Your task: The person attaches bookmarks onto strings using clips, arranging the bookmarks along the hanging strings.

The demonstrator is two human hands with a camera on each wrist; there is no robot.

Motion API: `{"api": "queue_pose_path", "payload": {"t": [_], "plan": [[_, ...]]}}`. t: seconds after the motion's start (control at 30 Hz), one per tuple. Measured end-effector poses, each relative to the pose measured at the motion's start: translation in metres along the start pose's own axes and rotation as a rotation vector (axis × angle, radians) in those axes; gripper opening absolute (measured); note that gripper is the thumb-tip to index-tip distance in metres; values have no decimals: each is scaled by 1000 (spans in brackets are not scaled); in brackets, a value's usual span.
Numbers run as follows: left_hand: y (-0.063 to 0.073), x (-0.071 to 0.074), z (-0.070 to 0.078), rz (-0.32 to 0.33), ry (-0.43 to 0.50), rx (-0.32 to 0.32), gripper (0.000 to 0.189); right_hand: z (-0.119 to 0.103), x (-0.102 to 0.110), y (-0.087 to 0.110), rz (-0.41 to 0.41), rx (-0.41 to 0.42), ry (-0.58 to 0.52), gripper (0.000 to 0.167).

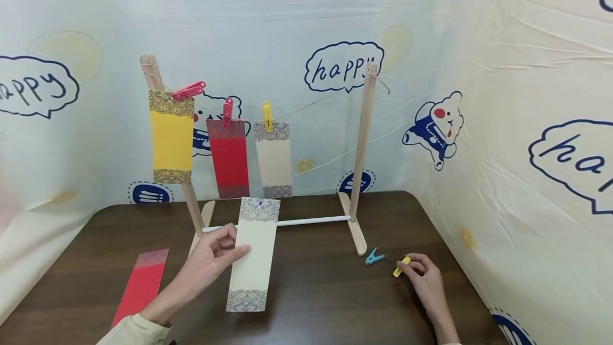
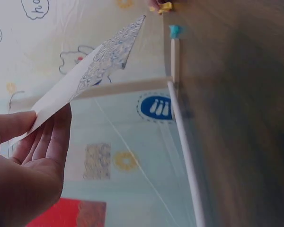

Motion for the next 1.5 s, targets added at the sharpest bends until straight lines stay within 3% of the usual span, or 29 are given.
{"api": "queue_pose_path", "payload": {"t": [0.27,0.43,0.7,0.8,1.07,1.23,1.5], "plan": [[-19,-12,12,-14,-16,38,17,-5,7,-1,-49,-19,-44,52],[-35,-16,24,15,-20,12,14,-25,13,-1,-75,62,-8,55],[-66,-30,36,99,-15,23,13,-76,28,1,-91,239,100,47],[-77,-33,41,121,34,29,11,-98,29,1,-86,317,146,42],[-104,-47,56,85,149,5,13,-150,21,2,-108,452,228,33],[-120,-54,62,52,202,11,12,-185,15,6,-112,556,239,30],[-138,-57,70,58,269,-8,12,-245,16,15,10,785,123,37]]}}
Point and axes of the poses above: each hand's wrist, its own y-axis away from the middle knuckle, its own x-axis out of the back of the hand, z = x × y, the point moved 9 cm from there along -y, towards the middle knuckle, and after that the axes turned 8 degrees about x, right-handed, at the moved point
